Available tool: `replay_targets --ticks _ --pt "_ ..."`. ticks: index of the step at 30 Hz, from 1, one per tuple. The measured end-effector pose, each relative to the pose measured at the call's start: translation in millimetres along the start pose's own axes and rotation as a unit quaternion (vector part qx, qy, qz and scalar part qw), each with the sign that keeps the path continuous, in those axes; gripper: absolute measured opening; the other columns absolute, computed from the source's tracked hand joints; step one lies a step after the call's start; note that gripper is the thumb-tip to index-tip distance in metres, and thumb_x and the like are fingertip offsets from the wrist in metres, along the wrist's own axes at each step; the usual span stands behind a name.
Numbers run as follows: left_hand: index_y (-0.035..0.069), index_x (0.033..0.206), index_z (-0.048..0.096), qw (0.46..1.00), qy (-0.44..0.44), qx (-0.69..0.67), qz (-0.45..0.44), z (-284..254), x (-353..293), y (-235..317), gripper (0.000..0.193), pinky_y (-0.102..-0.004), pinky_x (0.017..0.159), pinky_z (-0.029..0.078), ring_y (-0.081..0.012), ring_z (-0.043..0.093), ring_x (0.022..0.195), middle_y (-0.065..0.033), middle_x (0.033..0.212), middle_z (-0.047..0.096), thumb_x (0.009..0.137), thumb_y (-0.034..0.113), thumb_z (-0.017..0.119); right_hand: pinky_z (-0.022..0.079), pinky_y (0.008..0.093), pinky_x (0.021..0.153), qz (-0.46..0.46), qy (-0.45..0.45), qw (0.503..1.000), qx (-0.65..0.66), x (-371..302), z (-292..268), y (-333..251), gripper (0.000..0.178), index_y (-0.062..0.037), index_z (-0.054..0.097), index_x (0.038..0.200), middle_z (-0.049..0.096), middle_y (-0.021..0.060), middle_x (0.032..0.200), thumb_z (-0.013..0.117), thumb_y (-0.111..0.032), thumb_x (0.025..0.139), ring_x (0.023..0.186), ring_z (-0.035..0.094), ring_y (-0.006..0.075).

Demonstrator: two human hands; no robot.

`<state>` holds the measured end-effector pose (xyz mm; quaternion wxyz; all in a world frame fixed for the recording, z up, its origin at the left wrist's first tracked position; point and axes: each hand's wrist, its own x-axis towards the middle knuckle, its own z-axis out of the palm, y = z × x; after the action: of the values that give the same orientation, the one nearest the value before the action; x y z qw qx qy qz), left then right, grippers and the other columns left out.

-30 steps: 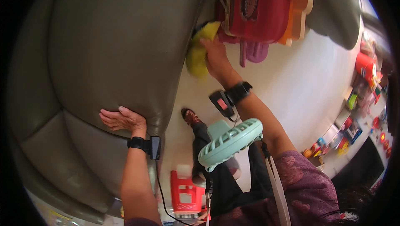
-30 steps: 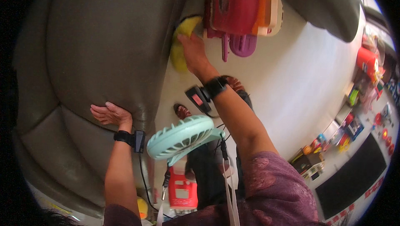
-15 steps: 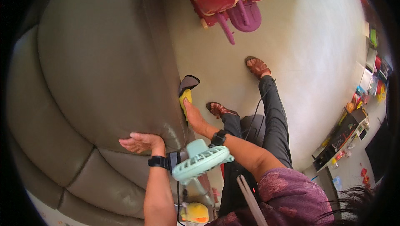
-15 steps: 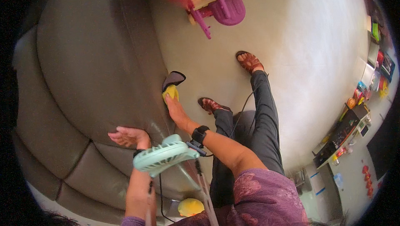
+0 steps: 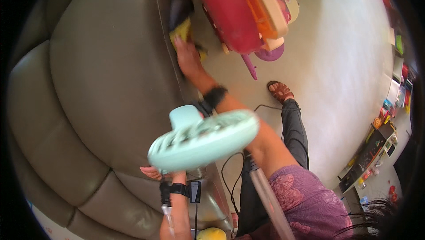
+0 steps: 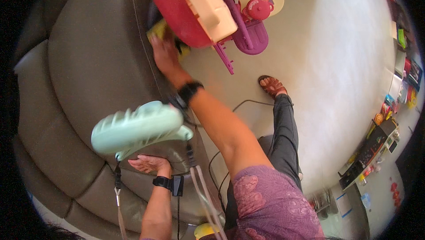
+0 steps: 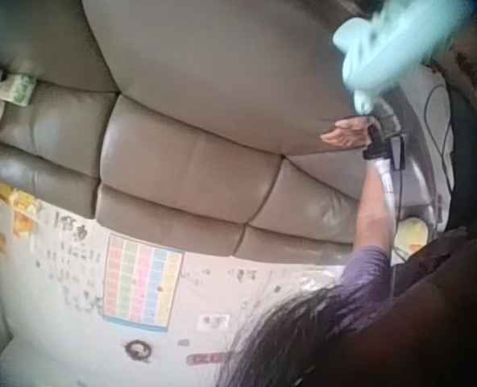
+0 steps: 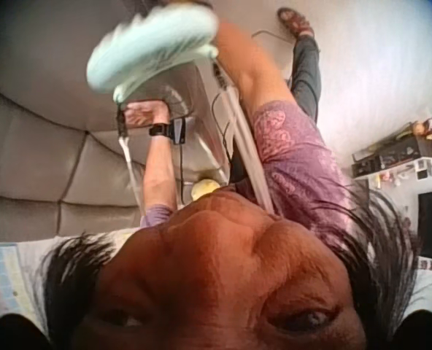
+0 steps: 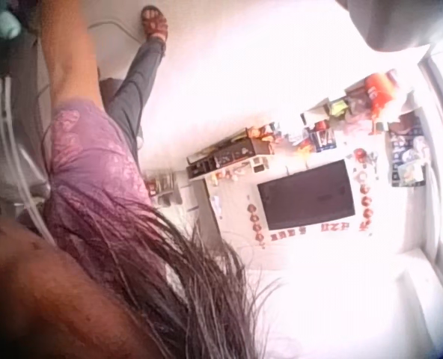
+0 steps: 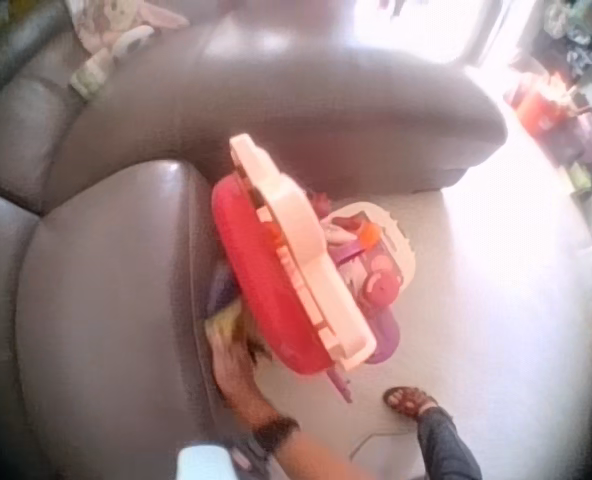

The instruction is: The person wipes a small red stool, a leather couch, and a round stool using a cloth.

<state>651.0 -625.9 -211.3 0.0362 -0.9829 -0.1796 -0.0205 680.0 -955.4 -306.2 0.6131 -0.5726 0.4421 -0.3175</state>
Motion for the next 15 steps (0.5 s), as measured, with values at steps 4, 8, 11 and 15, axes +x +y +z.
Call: replay_targets --ticks 4,8,11,15 --pt "0.004 0.138 0.026 0.997 0.039 -0.048 0.038 -12.7 -21.1 39.3 0.061 -0.0419 0.105 0.024 -0.0301 0.030 0.127 -0.0158 0.141 0.027 0.095 0.046 0.021 0.030 0.0380 0.101 0.285 -0.089 0.950 0.092 -100.3 -41.8 0.5 0.053 0.0012 0.041 0.126 0.044 0.0250 0.128 0.037 -0.040 0.093 0.120 0.040 0.0380" --pt "0.005 0.140 0.019 0.989 0.100 -0.042 0.099 -13.5 -30.0 43.9 0.067 -0.0425 0.106 0.015 -0.0306 0.021 0.131 -0.0150 0.143 0.022 0.093 0.052 0.015 0.035 0.0368 0.093 0.172 -0.201 0.963 -0.047 -61.9 -60.5 1.0 0.051 0.0054 0.043 0.121 0.050 0.0255 0.115 0.035 -0.037 0.094 0.106 0.047 0.0383" --pt "0.005 0.140 0.019 0.993 0.090 -0.040 0.070 -22.4 -31.9 55.0 0.067 -0.0425 0.105 0.015 -0.0307 0.021 0.131 -0.0150 0.143 0.022 0.092 0.051 0.015 0.035 0.0389 0.092 0.017 -0.155 0.988 0.012 14.2 -39.4 -34.3 0.050 0.0051 0.043 0.119 0.048 0.0272 0.117 0.037 -0.037 0.093 0.108 0.046 0.0389" --pt "0.005 0.140 0.018 0.989 0.090 -0.061 0.097 -20.4 -35.6 55.0 0.069 -0.0431 0.105 0.015 -0.0311 0.020 0.131 -0.0154 0.143 0.022 0.092 0.054 0.015 0.036 0.0357 0.091 -0.028 -0.109 0.989 0.098 53.3 -28.0 -60.7 0.041 0.0063 0.042 0.120 0.051 0.0221 0.115 0.038 -0.026 0.094 0.106 0.048 0.0346"
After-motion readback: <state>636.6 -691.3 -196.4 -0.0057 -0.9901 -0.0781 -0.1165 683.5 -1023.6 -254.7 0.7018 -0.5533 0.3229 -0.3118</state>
